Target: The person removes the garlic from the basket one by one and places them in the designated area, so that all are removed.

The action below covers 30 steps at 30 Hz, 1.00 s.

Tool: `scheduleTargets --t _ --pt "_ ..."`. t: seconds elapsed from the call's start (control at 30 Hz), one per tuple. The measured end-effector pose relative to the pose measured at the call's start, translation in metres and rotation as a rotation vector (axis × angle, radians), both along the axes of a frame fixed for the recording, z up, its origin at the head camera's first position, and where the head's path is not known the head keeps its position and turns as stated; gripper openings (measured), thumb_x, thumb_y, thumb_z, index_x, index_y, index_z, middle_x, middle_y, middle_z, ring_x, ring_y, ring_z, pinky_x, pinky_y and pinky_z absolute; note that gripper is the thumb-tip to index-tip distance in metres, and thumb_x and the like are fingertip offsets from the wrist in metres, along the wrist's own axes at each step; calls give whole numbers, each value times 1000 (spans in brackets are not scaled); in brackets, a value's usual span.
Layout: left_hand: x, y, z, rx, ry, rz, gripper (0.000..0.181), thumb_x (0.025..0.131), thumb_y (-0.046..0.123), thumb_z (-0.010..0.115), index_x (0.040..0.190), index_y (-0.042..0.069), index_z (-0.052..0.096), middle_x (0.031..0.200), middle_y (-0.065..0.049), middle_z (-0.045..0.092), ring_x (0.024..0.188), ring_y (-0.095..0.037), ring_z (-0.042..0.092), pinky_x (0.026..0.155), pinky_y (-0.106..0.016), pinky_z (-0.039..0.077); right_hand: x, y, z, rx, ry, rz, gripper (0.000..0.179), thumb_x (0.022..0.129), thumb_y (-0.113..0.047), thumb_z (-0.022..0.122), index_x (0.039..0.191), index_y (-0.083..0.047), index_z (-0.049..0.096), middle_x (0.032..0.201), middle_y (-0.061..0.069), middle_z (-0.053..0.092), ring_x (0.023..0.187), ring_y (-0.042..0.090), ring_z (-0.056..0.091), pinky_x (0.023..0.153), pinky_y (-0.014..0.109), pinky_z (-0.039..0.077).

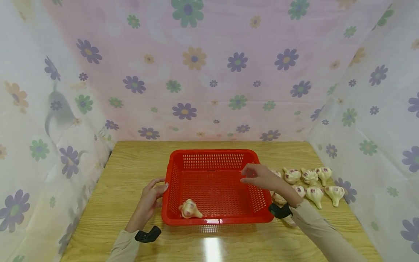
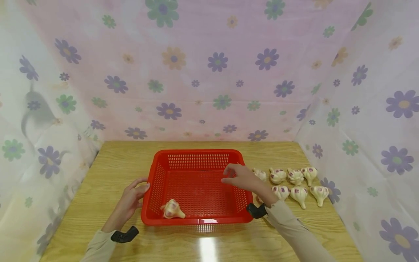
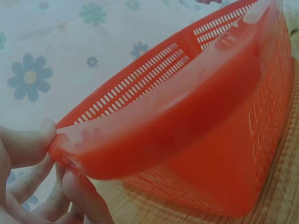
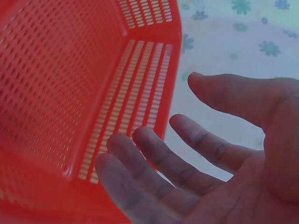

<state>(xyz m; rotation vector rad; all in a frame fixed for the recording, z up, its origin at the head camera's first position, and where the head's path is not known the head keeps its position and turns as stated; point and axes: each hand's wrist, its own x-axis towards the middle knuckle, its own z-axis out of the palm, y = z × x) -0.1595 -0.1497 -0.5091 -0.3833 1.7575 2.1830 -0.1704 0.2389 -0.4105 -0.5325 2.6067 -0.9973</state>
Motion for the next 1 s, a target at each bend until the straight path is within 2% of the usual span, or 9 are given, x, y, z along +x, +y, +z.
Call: scheduleTargets --t 0.27,0.37,0.57,0.73,1.0 --pt "0 2 1 -6 -3 9 44 87 20 67 127 9 51 109 -14 63 90 -26 63 66 -41 55 -4 -24 4 -80 -98 90 23 91 -27 64 104 -10 57 102 4 62 90 23 58 67 36 51" --pt "1 2 0 -12 -2 8 44 88 19 66 127 9 50 108 -13 63 89 -25 64 66 -41 55 -6 -33 5 -91 -129 119 24 91 -26 64 106 -9 57 105 6 61 89 24 58 65 37 51" --pt "2 2 1 -8 -1 11 43 88 19 66 127 8 50 104 -12 63 88 -25 64 65 -41 55 -9 -50 5 -103 -155 177 24 91 -26 64 107 -9 59 104 6 61 88 22 57 65 35 52" --pt "1 2 1 -12 -5 16 44 87 20 67 126 9 51 106 -13 64 87 -25 64 64 -40 55 -11 -63 2 -110 -209 206 24 91 -26 64 109 -11 59 103 4 60 80 20 59 62 34 52" --pt "1 2 3 -19 -2 12 47 87 21 68 128 8 49 105 -11 64 87 -24 64 65 -40 55 -15 -81 -3 -115 -272 248 25 91 -27 64 111 -13 59 102 4 59 83 20 59 63 35 53"
